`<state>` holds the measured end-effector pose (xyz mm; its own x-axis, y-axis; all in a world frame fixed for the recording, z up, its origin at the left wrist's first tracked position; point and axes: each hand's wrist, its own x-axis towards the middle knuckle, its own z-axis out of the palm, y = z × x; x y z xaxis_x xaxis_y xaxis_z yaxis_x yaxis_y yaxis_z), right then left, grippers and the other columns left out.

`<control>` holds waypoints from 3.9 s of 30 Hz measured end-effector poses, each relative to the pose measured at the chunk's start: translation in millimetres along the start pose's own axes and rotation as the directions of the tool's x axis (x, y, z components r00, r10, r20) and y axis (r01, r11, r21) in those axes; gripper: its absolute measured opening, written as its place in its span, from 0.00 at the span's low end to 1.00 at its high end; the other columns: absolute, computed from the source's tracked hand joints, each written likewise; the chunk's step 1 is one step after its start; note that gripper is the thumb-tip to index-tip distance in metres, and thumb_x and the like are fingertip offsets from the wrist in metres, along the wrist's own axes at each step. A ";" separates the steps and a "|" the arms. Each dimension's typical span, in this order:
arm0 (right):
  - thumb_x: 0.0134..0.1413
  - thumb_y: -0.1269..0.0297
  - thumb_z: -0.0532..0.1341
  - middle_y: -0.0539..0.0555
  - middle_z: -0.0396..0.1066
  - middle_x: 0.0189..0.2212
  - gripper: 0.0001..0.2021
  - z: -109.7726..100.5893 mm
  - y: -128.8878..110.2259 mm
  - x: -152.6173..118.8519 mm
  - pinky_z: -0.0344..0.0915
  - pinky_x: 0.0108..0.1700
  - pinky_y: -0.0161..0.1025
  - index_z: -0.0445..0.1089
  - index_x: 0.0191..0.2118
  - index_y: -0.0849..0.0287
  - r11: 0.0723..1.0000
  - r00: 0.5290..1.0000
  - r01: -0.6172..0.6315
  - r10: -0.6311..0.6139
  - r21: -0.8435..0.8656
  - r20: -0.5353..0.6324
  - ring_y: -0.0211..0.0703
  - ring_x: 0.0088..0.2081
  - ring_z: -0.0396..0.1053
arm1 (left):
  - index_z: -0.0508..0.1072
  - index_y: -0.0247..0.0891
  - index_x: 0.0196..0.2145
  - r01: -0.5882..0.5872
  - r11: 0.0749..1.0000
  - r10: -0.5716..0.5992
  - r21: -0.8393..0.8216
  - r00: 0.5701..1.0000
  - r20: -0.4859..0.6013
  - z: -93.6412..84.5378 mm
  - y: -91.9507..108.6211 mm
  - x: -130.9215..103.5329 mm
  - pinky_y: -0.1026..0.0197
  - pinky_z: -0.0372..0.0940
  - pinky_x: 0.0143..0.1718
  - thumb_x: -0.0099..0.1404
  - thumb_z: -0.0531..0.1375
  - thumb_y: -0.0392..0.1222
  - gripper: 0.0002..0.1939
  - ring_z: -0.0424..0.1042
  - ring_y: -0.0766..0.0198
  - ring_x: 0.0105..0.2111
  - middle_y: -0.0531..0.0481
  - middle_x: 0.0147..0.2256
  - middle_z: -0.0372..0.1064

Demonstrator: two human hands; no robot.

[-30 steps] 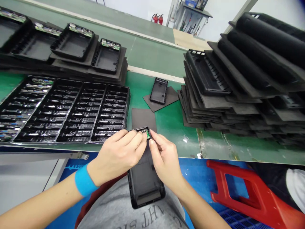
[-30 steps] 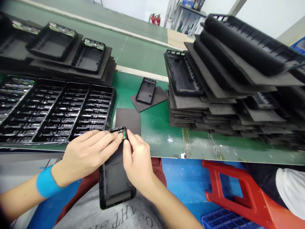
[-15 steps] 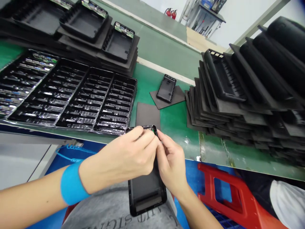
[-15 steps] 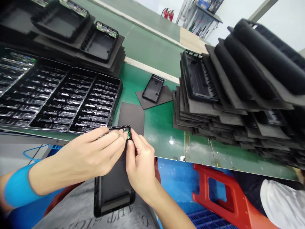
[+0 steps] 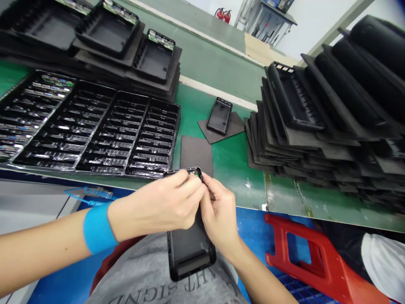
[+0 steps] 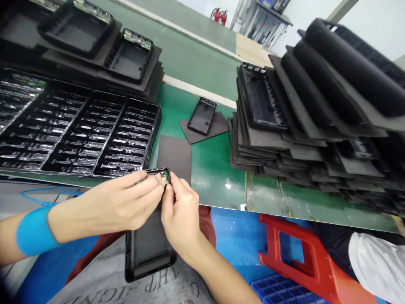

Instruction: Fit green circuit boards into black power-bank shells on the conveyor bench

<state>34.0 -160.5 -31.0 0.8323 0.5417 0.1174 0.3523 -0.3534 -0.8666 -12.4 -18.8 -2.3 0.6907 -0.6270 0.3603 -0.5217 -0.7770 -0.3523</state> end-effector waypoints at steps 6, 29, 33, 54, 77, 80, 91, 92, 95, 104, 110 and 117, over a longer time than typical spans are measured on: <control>0.59 0.69 0.51 0.57 0.73 0.42 0.16 -6.1 2.7 5.6 0.67 0.44 0.38 0.68 0.50 0.61 0.999 1.000 0.010 -0.009 0.052 -0.030 0.43 0.42 0.71 | 0.74 0.36 0.30 0.381 0.894 -0.391 -0.234 0.921 0.008 7.2 -7.6 -0.3 0.60 0.65 0.30 0.64 0.53 0.37 0.11 0.67 0.62 0.31 0.49 0.28 0.70; 0.59 0.65 0.53 0.57 0.72 0.37 0.16 -16.9 -4.8 7.1 0.71 0.34 0.38 0.67 0.51 0.60 0.993 0.989 0.029 -0.011 0.119 -0.147 0.40 0.33 0.71 | 0.57 0.45 0.58 0.061 -0.920 -0.362 -0.387 0.242 0.900 -12.4 38.2 17.1 0.60 0.68 0.38 0.57 0.60 0.39 0.31 0.72 0.58 0.41 0.46 0.47 0.71; 0.54 0.68 0.58 0.63 0.67 0.41 0.18 -25.1 -11.9 11.1 0.69 0.37 0.42 0.66 0.51 0.66 0.811 0.869 0.345 -0.466 -0.472 -0.167 0.46 0.39 0.68 | 0.61 0.45 0.55 -0.053 -0.945 -0.325 -0.321 0.213 0.921 -21.1 36.8 19.4 0.65 0.67 0.27 0.50 0.59 0.28 0.33 0.73 0.63 0.30 0.51 0.37 0.75; 0.54 0.75 0.51 0.56 0.74 0.31 0.11 -18.8 -33.2 32.2 0.65 0.32 0.33 0.71 0.34 0.66 0.410 0.688 0.594 -0.705 -0.692 0.172 0.39 0.33 0.70 | 0.48 0.55 0.61 -0.054 -0.955 -0.293 -0.292 0.343 0.893 -15.4 37.6 13.9 0.69 0.55 0.21 0.41 0.54 0.24 0.50 0.63 0.71 0.22 0.58 0.26 0.67; 0.50 0.75 0.55 0.54 0.72 0.28 0.06 -12.1 -39.2 32.0 0.66 0.29 0.32 0.68 0.31 0.62 0.708 0.786 0.545 -0.618 -0.450 -0.021 0.39 0.30 0.71 | 0.60 0.54 0.55 -0.138 -0.911 -0.412 -0.389 0.254 0.875 -16.4 38.4 16.0 0.71 0.61 0.25 0.43 0.55 0.22 0.43 0.65 0.72 0.25 0.59 0.30 0.70; 0.50 0.77 0.57 0.54 0.74 0.31 0.07 -15.1 -42.4 29.4 0.69 0.35 0.33 0.68 0.36 0.62 0.742 0.750 0.591 -0.649 -0.316 -0.123 0.38 0.34 0.71 | 0.65 0.50 0.52 -0.174 -0.919 -0.391 -0.354 0.281 0.876 -16.9 37.3 16.3 0.71 0.62 0.26 0.44 0.56 0.23 0.38 0.67 0.71 0.26 0.58 0.30 0.71; 0.54 0.77 0.55 0.59 0.72 0.28 0.13 -28.2 -31.2 31.6 0.69 0.34 0.40 0.67 0.45 0.72 0.376 0.508 0.760 -0.852 -0.531 0.124 0.43 0.32 0.70 | 0.68 0.44 0.52 -0.414 -0.884 -0.350 -0.216 0.282 0.893 -20.9 34.0 17.0 0.57 0.66 0.45 0.52 0.61 0.45 0.28 0.72 0.54 0.44 0.50 0.43 0.75; 0.54 0.77 0.56 0.59 0.73 0.28 0.12 -27.1 -30.0 31.9 0.70 0.34 0.40 0.68 0.44 0.73 0.373 0.502 0.771 -0.854 -0.516 0.134 0.44 0.32 0.71 | 0.68 0.43 0.52 -0.418 -0.881 -0.362 -0.224 0.287 0.887 -20.8 33.7 18.2 0.56 0.65 0.47 0.54 0.60 0.48 0.27 0.71 0.53 0.45 0.50 0.43 0.75; 0.52 0.78 0.58 0.60 0.73 0.28 0.08 -26.1 -29.5 29.9 0.71 0.35 0.40 0.69 0.39 0.73 0.440 0.539 0.780 -0.834 -0.445 0.118 0.44 0.32 0.71 | 0.69 0.41 0.51 -0.423 -0.873 -0.394 -0.243 0.318 0.862 -20.2 31.6 21.0 0.56 0.64 0.48 0.58 0.57 0.53 0.25 0.70 0.52 0.46 0.49 0.41 0.75; 0.51 0.79 0.59 0.62 0.74 0.34 0.09 -29.8 -25.6 17.5 0.71 0.37 0.40 0.71 0.39 0.69 0.526 0.622 0.719 -0.779 -0.454 0.083 0.45 0.37 0.71 | 0.67 0.42 0.54 -0.444 -0.871 -0.362 -0.210 0.292 0.886 -22.5 28.8 20.2 0.55 0.64 0.48 0.65 0.50 0.52 0.23 0.72 0.55 0.44 0.49 0.40 0.76; 0.52 0.77 0.59 0.54 0.73 0.27 0.05 -33.6 -41.7 17.4 0.68 0.30 0.33 0.71 0.33 0.64 0.634 0.697 0.658 -0.717 -0.407 0.011 0.36 0.29 0.70 | 0.70 0.42 0.51 -0.461 -0.881 -0.306 -0.108 0.380 0.873 -18.3 30.6 17.0 0.55 0.62 0.51 0.61 0.54 0.55 0.24 0.70 0.54 0.48 0.48 0.43 0.75; 0.53 0.77 0.55 0.56 0.73 0.24 0.09 -33.3 -43.4 24.2 0.67 0.28 0.37 0.72 0.28 0.65 0.351 0.562 0.699 -0.809 -0.623 0.174 0.42 0.27 0.70 | 0.70 0.47 0.51 -0.497 -0.858 -0.318 -0.133 0.309 0.896 -23.3 33.8 15.5 0.56 0.60 0.54 0.60 0.56 0.53 0.22 0.68 0.55 0.50 0.52 0.45 0.74</control>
<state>53.1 -157.4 25.5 0.1081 0.7227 0.6827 0.9721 -0.2206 0.0796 -31.0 -56.0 11.5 0.8280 0.1027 -0.5512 0.0377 0.9706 0.2376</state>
